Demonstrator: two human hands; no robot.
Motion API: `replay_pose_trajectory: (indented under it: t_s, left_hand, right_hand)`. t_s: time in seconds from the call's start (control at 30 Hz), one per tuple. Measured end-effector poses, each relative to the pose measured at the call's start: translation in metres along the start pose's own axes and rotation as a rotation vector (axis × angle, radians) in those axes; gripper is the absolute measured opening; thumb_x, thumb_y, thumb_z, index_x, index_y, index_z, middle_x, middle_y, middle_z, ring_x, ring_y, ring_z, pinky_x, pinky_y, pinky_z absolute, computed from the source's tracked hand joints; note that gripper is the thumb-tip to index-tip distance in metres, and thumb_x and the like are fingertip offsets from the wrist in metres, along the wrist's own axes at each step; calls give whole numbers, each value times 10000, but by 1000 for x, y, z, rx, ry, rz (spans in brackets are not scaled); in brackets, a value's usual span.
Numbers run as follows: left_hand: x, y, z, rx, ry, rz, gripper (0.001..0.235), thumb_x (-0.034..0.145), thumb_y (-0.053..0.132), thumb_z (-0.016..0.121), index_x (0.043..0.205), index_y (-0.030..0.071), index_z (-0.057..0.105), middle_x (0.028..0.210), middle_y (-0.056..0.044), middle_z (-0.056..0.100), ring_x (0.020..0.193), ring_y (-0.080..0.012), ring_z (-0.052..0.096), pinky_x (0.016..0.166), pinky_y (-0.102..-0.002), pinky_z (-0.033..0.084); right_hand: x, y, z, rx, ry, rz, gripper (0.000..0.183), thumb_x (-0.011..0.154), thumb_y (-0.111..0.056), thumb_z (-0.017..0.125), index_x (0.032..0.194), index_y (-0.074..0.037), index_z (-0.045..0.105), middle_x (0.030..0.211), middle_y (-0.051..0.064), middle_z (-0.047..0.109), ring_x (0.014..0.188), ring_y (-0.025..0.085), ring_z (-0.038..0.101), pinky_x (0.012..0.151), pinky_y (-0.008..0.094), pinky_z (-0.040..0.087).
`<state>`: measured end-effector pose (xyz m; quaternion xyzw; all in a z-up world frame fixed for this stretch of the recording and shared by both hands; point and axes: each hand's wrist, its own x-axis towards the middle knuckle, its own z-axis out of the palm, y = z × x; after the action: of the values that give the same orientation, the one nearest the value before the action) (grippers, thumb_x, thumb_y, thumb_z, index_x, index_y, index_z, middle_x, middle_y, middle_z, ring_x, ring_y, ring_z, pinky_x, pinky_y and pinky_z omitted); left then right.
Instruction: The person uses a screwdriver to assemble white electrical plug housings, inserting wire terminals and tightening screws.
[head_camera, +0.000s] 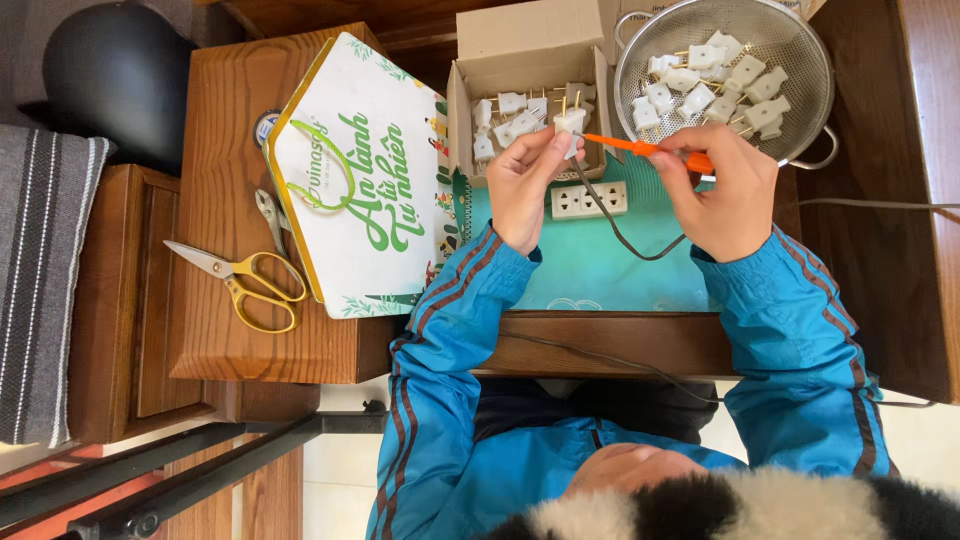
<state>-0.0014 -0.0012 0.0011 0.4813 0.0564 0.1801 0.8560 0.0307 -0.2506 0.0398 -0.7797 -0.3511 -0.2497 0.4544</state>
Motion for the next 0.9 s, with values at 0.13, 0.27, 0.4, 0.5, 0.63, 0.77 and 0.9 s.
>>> replay_pose_trajectory:
  t_s: [0.13, 0.27, 0.4, 0.5, 0.63, 0.77, 0.9]
  left_hand:
    - [4, -6, -6, 5, -3, -23, 365, 1076, 98, 942, 1337, -120, 809, 1248, -389, 843, 1158, -420, 872, 1072, -543, 743]
    - [6, -6, -5, -107, -29, -81, 409, 1159, 176, 882, 1419, -122, 779, 1355, -408, 802, 1198, -446, 857, 1123, -579, 722]
    - [6, 6, -4, -108, -102, -157, 359, 1177, 189, 787, 1400, -91, 810, 1416, -281, 829, 1161, -327, 839, 1087, -443, 742]
    - [9, -6, -14, -127, -121, -168, 314, 1163, 189, 810, 1355, -60, 814, 1276, -259, 851, 1139, -376, 861, 1106, -480, 745]
    - [7, -16, -19, -103, -191, -145, 349, 1206, 186, 763, 1454, -59, 766, 1393, -302, 834, 1202, -362, 849, 1138, -461, 728]
    - [-7, -12, -20, -50, -194, -146, 402, 1198, 249, 752, 1456, -56, 714, 1455, -285, 800, 1304, -386, 840, 1240, -533, 679]
    - [-29, -19, -34, -50, -109, -164, 375, 1179, 219, 769, 1409, -74, 730, 1381, -274, 818, 1301, -406, 836, 1225, -490, 696]
  right_hand:
    - [1, -1, 2, 10, 10, -23, 70, 1252, 21, 889, 1292, 37, 833, 977, 202, 795, 760, 383, 746, 766, 508, 632]
    - [-1, 4, 2, -14, 19, -34, 71, 1252, -18, 902, 1297, 17, 861, 994, 190, 800, 794, 407, 753, 784, 515, 635]
    - [5, -18, -8, -76, -22, 0, 33, 1268, 102, 823, 1290, 118, 803, 1156, 267, 823, 977, 394, 763, 838, 474, 614]
    - [6, -16, -10, -115, 34, 3, 50, 1290, 94, 803, 1281, 138, 780, 1163, 303, 841, 966, 404, 773, 834, 474, 636]
    - [14, -17, -17, -120, 81, -53, 179, 1353, 2, 727, 1331, 164, 802, 1170, 326, 811, 957, 395, 707, 796, 480, 550]
    - [5, 0, -11, -63, 96, -36, 192, 1334, 65, 739, 1436, 188, 847, 1156, 308, 751, 1021, 412, 689, 869, 532, 563]
    - [-21, 11, 12, 125, -22, 293, 232, 1357, -43, 564, 1319, 85, 754, 951, 162, 791, 861, 287, 787, 833, 463, 637]
